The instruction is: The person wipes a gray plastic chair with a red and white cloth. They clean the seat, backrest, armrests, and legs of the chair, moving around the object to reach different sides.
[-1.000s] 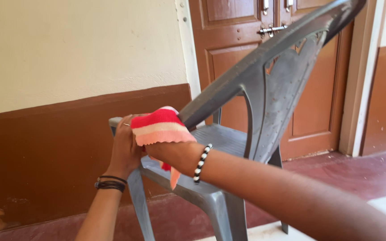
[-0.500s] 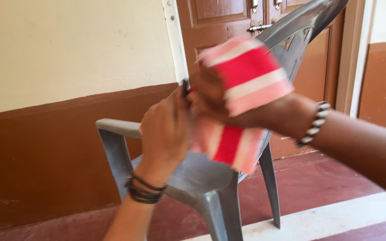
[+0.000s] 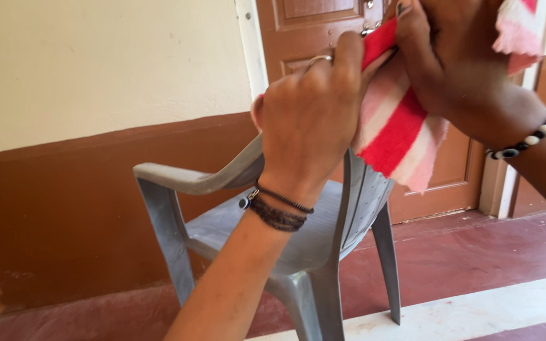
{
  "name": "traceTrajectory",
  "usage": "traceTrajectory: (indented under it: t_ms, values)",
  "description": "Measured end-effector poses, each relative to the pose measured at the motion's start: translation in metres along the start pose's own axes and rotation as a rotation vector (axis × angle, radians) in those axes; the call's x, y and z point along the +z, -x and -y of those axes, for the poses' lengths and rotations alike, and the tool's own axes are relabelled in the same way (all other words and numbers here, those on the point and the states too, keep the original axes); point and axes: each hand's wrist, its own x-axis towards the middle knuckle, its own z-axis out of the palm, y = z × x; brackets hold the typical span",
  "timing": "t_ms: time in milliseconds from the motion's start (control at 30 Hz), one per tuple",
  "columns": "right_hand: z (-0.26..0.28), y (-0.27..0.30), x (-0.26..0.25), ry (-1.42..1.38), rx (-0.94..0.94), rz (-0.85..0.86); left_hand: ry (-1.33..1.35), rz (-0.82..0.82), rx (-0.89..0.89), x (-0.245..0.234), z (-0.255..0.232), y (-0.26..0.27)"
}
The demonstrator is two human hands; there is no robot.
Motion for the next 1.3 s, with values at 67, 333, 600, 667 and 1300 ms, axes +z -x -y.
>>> traceTrajectory:
  t_ms: [67, 333, 600, 667, 1300]
  values:
    - [0.001, 0.003, 0.001, 0.139, -0.123, -0.011, -0.054, 0.046, 0.035, 0.004, 0.005, 0.003]
    - [0.008, 0.01, -0.01, 0.573, -0.301, 0.15, -0.022, 0.025, 0.05, -0.001, 0.01, 0.01]
    - [0.042, 0.03, 0.016, 0.029, 0.022, -0.01, -0.061, 0.114, -0.008, -0.03, 0.01, 0.053]
    - [0.055, 0.045, 0.027, 0.019, 0.024, -0.08, -0.1, 0.096, -0.011, -0.033, 0.002, 0.063]
    - [0.084, 0.232, 0.125, -0.365, 0.337, 0.19, 0.723, 0.273, -0.446, 0.051, -0.047, 0.223]
